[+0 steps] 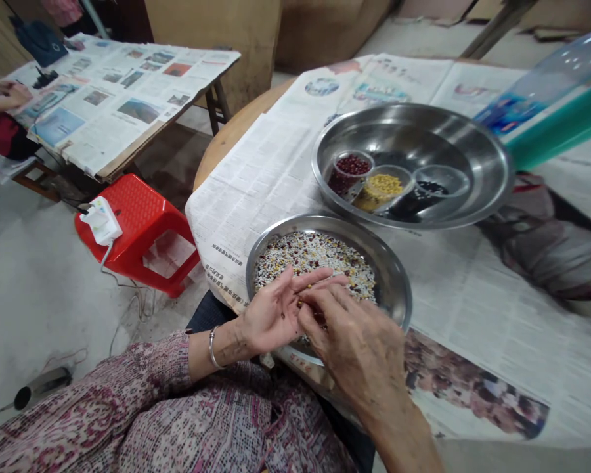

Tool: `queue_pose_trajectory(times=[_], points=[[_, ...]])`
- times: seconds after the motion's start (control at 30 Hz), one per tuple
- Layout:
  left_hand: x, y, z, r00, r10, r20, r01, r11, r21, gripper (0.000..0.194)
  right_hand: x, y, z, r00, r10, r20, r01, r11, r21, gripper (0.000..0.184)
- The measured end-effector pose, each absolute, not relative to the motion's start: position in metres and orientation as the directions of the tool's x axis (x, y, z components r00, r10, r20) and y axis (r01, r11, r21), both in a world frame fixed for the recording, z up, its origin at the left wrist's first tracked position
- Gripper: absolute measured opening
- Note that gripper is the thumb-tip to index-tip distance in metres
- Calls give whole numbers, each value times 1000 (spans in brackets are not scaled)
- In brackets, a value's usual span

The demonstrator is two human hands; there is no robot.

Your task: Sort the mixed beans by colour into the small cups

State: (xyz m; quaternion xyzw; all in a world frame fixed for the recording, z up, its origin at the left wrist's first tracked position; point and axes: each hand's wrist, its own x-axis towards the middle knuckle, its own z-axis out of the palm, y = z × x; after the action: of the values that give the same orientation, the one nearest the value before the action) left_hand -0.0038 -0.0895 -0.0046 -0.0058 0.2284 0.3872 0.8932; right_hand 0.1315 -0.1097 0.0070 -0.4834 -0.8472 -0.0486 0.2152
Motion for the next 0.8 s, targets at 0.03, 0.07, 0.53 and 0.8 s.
queue_pose_trajectory(times=[0.03,0.07,0.53,0.8], points=[[-4,-89,-6,612,681,-402,-684,711,164,57,130,-110,6,-432,803,410,840,524,-142,24],[-4,-89,-7,630,671,-391,-671,723,161,58,129,-110,6,-419,811,408,840,517,-165,23],[-8,-86,-1,642,675,-365,-703,707,72,64,141,-115,15,-315,859,405,750,486,-449,14],[-7,-83,0,657,652,-378,-676,732,87,71,135,-112,15,-471,794,384,825,551,-125,20]])
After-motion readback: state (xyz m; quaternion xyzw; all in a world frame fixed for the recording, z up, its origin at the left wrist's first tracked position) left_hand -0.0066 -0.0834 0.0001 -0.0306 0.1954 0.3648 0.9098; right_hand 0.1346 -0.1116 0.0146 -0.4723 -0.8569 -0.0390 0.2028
